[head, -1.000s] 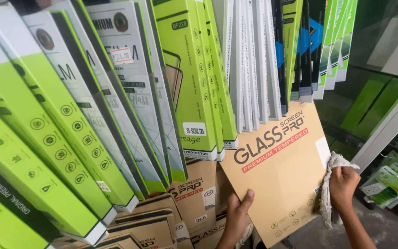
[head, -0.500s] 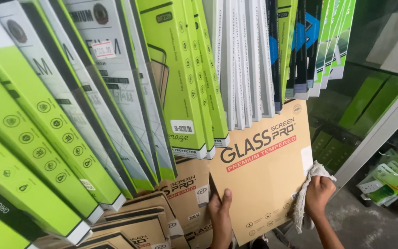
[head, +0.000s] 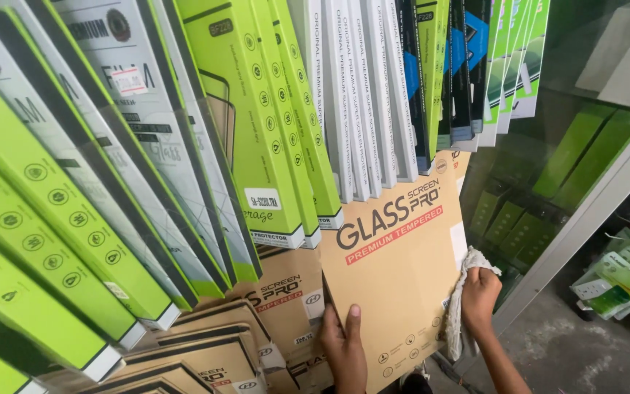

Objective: Wiping down retail packages of screen protectors with a cleaning cloth.

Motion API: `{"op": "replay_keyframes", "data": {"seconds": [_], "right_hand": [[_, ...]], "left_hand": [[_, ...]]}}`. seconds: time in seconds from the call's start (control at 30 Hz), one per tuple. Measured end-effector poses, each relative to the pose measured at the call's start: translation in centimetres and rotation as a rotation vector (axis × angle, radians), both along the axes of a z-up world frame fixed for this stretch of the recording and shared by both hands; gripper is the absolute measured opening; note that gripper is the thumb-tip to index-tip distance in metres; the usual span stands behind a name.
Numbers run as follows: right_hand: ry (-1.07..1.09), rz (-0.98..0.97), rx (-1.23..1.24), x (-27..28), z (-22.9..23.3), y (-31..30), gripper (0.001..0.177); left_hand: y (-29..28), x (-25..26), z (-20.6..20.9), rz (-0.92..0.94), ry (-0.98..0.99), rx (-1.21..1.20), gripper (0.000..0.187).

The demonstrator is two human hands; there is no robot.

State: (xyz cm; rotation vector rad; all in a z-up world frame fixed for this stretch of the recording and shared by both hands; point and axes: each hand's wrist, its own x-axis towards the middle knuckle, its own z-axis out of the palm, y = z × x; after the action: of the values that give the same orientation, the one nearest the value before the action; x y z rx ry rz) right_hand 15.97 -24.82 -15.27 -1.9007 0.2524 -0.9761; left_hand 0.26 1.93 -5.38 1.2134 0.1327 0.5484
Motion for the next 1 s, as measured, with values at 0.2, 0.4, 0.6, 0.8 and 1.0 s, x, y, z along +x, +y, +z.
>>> {"op": "replay_keyframes", "data": {"seconds": [0.2,0.4,0.6,0.8,1.0], "right_hand": [[-0.029,0.003,0.06,1.2,-4.1,0.3,0.039],[0.04,-0.014,0.073,-1.2,-1.1,1.9,0.028],[-0.172,-0.049,0.257,-11.0,1.3,2.0,0.017],[0.046,-0.153,0.385,-25.2,-8.2,-0.1,0.017],[0.253,-0.743,0.253,-40.3,-18.0,-2.7,0.064]], "left_hand": [[0.5,-0.2,-0.6,-0.023,-0.026,0.005,0.034],[1.0,-1.0,-1.9,0.024,0.056,0.105,0.028],[0.3,-5.9,-8.2,0.014,0.234,0.472,0.057],[-4.1,-14.9,-16.7,-0.177,0.238,0.68,0.069],[-11.6,-21.3,-19.3,-0.826,0.154,0.679,0.041]]}}
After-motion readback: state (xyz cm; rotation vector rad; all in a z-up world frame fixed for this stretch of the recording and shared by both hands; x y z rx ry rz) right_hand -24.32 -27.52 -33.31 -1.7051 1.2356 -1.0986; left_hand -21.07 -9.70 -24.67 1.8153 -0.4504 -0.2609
